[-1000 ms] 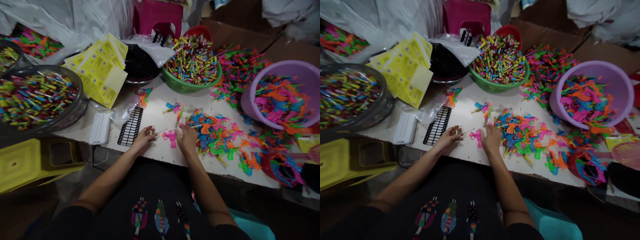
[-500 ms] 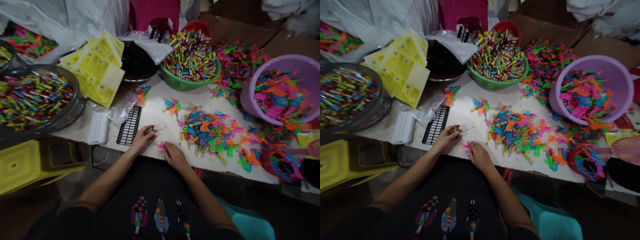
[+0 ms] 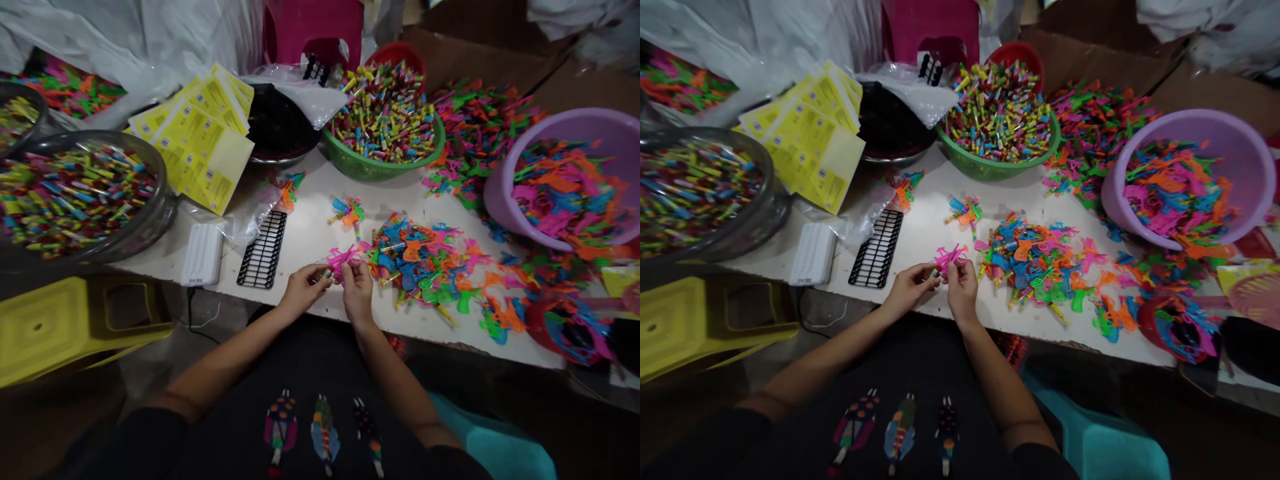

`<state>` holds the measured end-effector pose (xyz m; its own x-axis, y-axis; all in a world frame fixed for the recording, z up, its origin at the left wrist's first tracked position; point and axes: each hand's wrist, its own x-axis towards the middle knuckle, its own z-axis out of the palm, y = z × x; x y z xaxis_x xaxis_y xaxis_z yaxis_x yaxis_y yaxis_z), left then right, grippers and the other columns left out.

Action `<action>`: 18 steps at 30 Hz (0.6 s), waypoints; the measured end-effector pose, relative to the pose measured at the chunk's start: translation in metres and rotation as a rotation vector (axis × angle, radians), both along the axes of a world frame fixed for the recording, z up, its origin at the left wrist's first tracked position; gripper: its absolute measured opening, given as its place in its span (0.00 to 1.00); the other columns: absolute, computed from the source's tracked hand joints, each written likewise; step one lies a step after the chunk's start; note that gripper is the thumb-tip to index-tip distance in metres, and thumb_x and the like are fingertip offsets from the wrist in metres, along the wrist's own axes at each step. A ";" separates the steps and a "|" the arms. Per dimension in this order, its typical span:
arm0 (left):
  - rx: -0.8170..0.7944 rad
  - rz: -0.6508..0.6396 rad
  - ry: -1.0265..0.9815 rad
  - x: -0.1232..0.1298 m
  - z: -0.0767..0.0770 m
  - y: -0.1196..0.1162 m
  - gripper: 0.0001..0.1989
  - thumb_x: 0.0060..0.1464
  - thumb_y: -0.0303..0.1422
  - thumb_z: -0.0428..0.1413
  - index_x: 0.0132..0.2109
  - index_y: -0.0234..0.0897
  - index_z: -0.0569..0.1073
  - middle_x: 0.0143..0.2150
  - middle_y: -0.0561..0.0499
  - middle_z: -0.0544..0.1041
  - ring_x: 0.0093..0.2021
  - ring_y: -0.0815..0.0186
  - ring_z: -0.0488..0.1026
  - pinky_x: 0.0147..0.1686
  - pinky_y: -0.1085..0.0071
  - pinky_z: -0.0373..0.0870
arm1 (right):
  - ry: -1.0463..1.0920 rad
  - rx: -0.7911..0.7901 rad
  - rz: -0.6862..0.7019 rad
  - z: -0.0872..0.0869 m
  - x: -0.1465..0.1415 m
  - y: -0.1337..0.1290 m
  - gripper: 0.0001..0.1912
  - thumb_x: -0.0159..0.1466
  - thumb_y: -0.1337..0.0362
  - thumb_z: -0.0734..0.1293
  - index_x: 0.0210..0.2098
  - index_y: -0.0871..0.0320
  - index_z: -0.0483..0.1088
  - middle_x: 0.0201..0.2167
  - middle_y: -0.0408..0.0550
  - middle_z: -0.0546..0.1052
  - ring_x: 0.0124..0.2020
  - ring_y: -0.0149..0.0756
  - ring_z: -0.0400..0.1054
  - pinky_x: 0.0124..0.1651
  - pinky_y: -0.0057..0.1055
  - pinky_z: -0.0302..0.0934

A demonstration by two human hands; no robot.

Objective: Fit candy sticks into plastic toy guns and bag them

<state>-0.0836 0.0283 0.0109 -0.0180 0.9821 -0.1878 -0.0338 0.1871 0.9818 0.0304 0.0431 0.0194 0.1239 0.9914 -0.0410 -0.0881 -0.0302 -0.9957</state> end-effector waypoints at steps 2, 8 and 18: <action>0.019 0.019 0.038 0.000 -0.002 0.000 0.16 0.43 0.33 0.58 0.42 0.34 0.74 0.26 0.53 0.71 0.25 0.73 0.66 0.25 0.76 0.67 | -0.002 0.009 -0.024 0.000 0.000 -0.001 0.07 0.58 0.60 0.62 0.28 0.57 0.60 0.21 0.36 0.64 0.22 0.23 0.60 0.26 0.23 0.58; 0.175 0.052 0.237 0.000 -0.005 -0.001 0.12 0.43 0.30 0.58 0.39 0.35 0.75 0.27 0.52 0.71 0.27 0.72 0.65 0.28 0.75 0.65 | -0.111 0.060 -0.047 -0.002 -0.004 -0.001 0.08 0.59 0.60 0.60 0.28 0.57 0.59 0.23 0.37 0.64 0.24 0.24 0.59 0.29 0.23 0.57; 0.262 -0.006 0.330 -0.002 0.004 -0.006 0.10 0.46 0.31 0.55 0.39 0.39 0.74 0.30 0.50 0.73 0.30 0.68 0.67 0.34 0.72 0.65 | -0.262 -0.021 -0.006 -0.010 -0.004 0.002 0.12 0.60 0.54 0.57 0.31 0.56 0.59 0.25 0.41 0.67 0.29 0.29 0.63 0.34 0.27 0.60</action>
